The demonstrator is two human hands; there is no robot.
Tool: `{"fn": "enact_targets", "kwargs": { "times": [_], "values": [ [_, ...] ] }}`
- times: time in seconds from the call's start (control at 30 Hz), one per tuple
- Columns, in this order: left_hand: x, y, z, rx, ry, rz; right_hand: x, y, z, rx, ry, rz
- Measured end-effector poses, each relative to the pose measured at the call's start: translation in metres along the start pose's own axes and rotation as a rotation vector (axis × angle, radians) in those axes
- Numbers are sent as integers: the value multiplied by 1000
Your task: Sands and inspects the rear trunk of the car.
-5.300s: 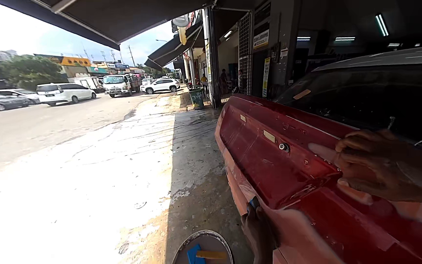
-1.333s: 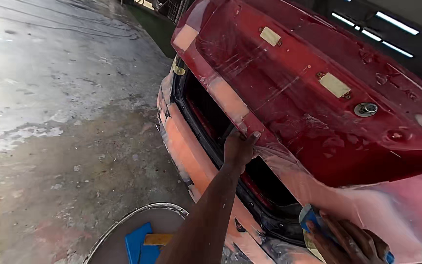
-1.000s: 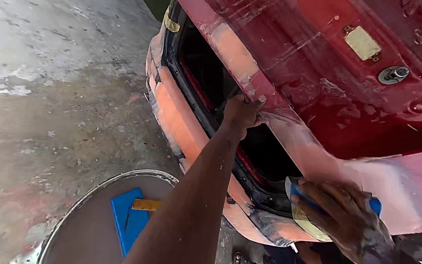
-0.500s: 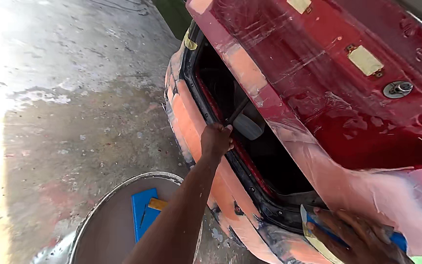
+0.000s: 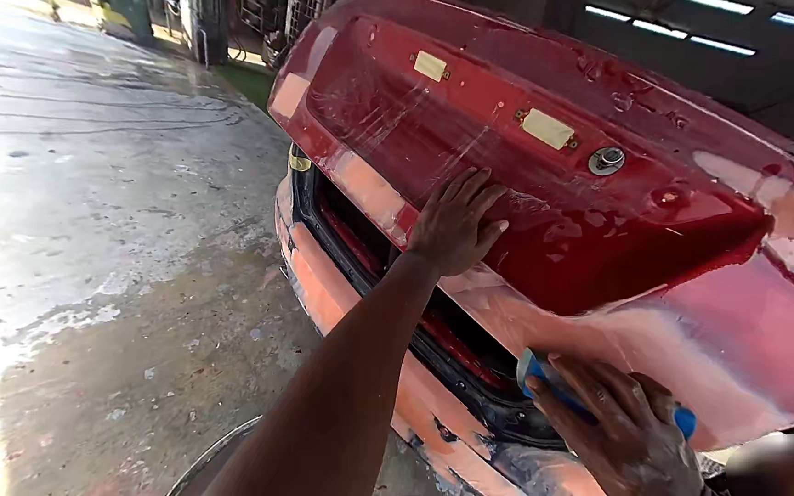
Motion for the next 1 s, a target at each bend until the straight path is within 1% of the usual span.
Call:
{"fn": "enact_targets", "kwargs": {
  "times": [0.07,0.1,0.13,0.17,0.23,0.27,0.3,0.33,0.43,0.47,0.5,0.53,0.57,0.63,0.67,0.7,0.73,0.8,0.83,0.87,0.9,0.93,1.0],
  "values": [
    [4,1,6,5,33,2,-6,47,13,-153,36,40],
    [3,-2,8,14,44,0,-7,56,17,-169,59,79],
    [1,-7,10,16,51,-4,-6,49,18,-159,71,112],
    [-1,-11,11,14,54,-9,-2,29,18,-138,68,134],
    [-1,-17,14,14,48,-17,9,-29,12,-35,58,156],
    [1,-19,16,16,46,-15,13,-49,10,12,37,149],
    [3,-20,18,10,44,-11,14,-53,11,29,12,131],
    [5,-19,18,7,39,-6,13,-40,14,19,-7,115],
    [7,-22,20,23,26,16,17,48,35,-137,-11,102],
    [7,-24,21,18,30,23,17,68,41,-165,15,121],
    [5,-24,22,3,35,32,18,72,43,-164,27,156],
    [2,-24,23,-21,39,43,20,59,41,-148,29,195],
    [0,-25,23,-38,45,51,26,33,36,-117,19,229],
    [2,-26,21,-31,52,46,39,-22,22,-26,1,274],
    [3,-25,20,-19,56,44,41,-38,18,-1,-3,285],
    [4,-25,20,-12,60,45,41,-41,18,-12,-6,284],
    [3,-26,21,-6,61,48,41,-32,22,-62,-19,272],
    [1,-26,20,4,65,61,39,18,37,-195,-43,236],
    [1,-26,19,5,70,64,36,45,45,-233,-33,222],
    [1,-27,20,2,68,65,35,61,49,-249,-15,217],
    [0,-30,21,-8,62,64,35,61,51,-238,-4,218],
    [-2,-31,22,-12,57,65,34,48,49,-225,-6,216],
    [-4,-29,23,-34,48,69,34,-8,41,-200,-49,204]
  ]
}}
Point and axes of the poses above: each hand's wrist, its own y-axis towards the middle knuckle, its own z-axis out of the palm, x = y × z, the point moved 4 cm from there along y, towards the middle knuckle, and after that the axes turned 9 degrees about y, right-handed, at the moved point
